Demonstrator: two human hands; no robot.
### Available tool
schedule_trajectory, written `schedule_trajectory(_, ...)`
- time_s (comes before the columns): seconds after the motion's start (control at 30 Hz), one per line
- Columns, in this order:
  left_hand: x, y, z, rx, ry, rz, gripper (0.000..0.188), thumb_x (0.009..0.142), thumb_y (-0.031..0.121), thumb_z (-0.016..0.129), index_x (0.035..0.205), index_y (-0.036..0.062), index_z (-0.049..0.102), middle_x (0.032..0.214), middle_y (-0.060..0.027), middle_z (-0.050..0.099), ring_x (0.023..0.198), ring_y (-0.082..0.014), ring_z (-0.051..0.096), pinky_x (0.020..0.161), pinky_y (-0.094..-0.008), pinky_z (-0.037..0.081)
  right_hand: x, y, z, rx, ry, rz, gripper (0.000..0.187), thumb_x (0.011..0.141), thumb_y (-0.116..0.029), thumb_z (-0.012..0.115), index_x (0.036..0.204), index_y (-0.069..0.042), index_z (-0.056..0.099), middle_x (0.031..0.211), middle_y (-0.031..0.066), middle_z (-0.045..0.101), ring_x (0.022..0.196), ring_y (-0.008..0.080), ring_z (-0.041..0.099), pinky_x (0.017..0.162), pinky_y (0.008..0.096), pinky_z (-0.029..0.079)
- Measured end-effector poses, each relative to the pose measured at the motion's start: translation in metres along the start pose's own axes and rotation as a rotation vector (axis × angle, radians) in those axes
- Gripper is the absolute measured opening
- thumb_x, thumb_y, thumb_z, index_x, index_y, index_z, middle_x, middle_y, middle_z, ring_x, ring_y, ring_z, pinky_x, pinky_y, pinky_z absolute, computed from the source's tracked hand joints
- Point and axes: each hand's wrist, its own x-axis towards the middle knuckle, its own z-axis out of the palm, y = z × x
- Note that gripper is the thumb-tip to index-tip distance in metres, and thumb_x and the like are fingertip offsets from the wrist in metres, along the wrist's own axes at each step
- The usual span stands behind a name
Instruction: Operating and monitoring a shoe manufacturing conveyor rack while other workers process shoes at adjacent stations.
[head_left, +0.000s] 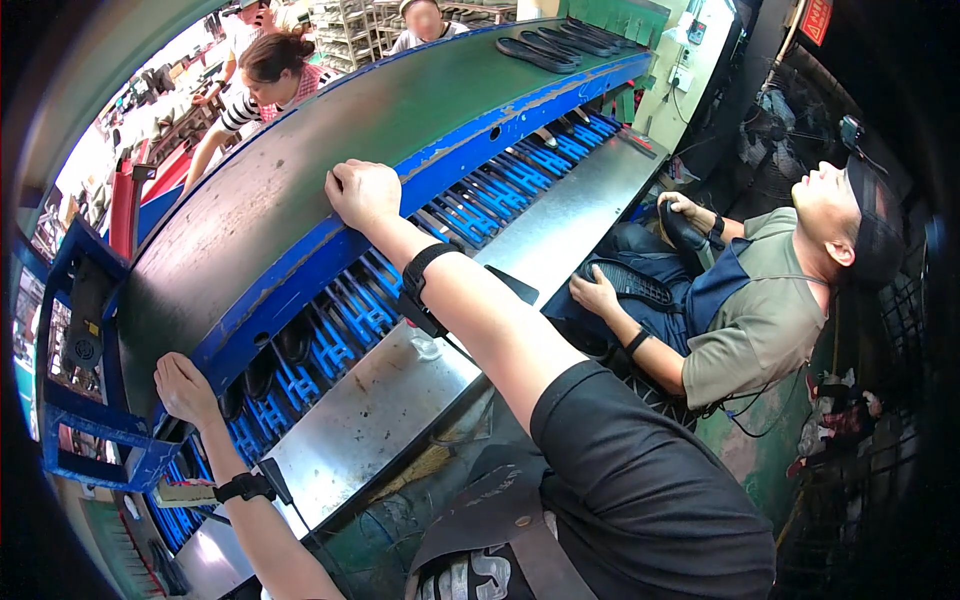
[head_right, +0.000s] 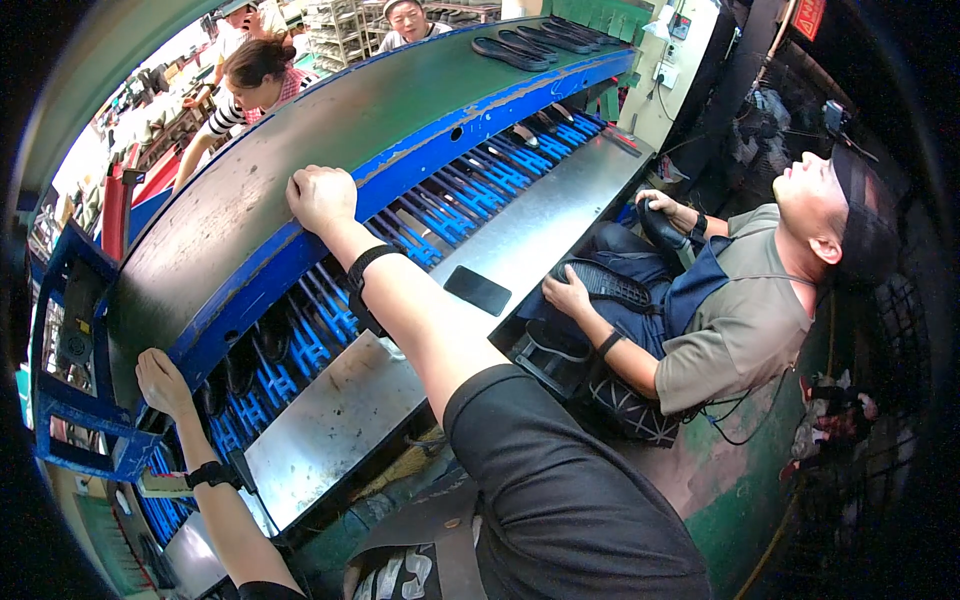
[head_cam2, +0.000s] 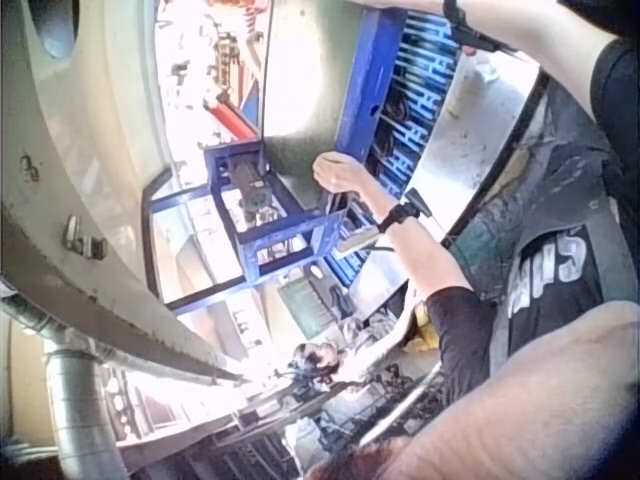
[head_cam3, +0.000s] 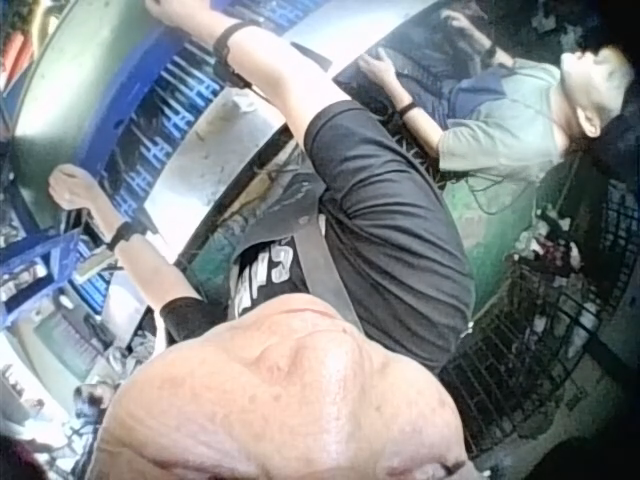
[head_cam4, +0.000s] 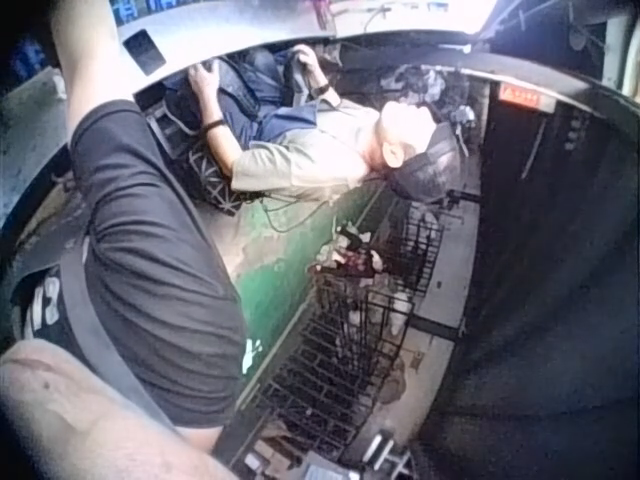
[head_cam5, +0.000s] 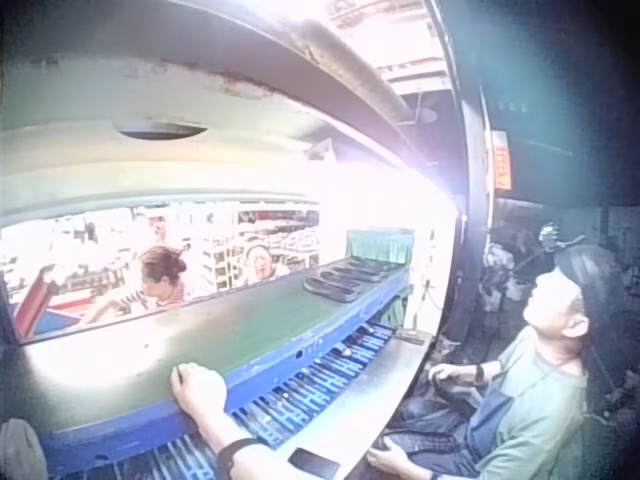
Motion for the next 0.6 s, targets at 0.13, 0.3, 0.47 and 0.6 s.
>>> schedule_trajectory(0.13,-0.0027,-0.0051,0.0001,0.023,-0.026,0.003,0.025,0.102,0.016,0.049,0.089,0.0003,0.064,0.088,-0.0121,0.063,0.083,-0.0319,0.061,0.074,-0.0425,0.05,-0.0013,-0.0034,0.0018,0.011,0.004,0.001,0.025,0.084,-0.022,0.062,0.064,-0.009,0.069,0.071,0.0089,0.068,0.07,0.0288,0.068,0.068,0.0427,0.052)
schedule_trajectory(0.3,-0.0002,-0.0004,-0.001,-0.003,0.032,0.027,0.023,0.1,0.015,0.051,0.087,0.0003,0.063,0.088,-0.0128,0.063,0.083,-0.0325,0.061,0.075,-0.0426,0.05,-0.0018,-0.0006,0.0036,0.006,0.04,-0.023,0.028,0.086,-0.024,0.064,0.064,-0.008,0.067,0.068,0.0084,0.065,0.065,0.0294,0.067,0.064,0.0424,0.054)
schedule_trajectory(0.47,-0.0024,-0.0041,0.0009,0.024,-0.006,0.0,0.023,0.1,0.015,0.051,0.087,0.0003,0.063,0.088,-0.0119,0.063,0.082,-0.0321,0.061,0.073,-0.0424,0.05,-0.0023,-0.003,0.0016,0.006,0.048,-0.033,0.028,0.085,-0.023,0.064,0.063,-0.007,0.066,0.067,0.0089,0.065,0.065,0.0291,0.067,0.062,0.0419,0.054)
schedule_trajectory(0.6,-0.0022,-0.0034,0.001,0.016,0.014,0.019,0.023,0.101,0.015,0.051,0.087,0.0005,0.063,0.089,-0.0116,0.063,0.081,-0.0316,0.061,0.073,-0.042,0.05,-0.0021,-0.0015,0.0014,0.008,0.05,-0.035,0.027,0.085,-0.023,0.064,0.063,-0.007,0.066,0.067,0.0089,0.065,0.066,0.0292,0.067,0.062,0.042,0.054)
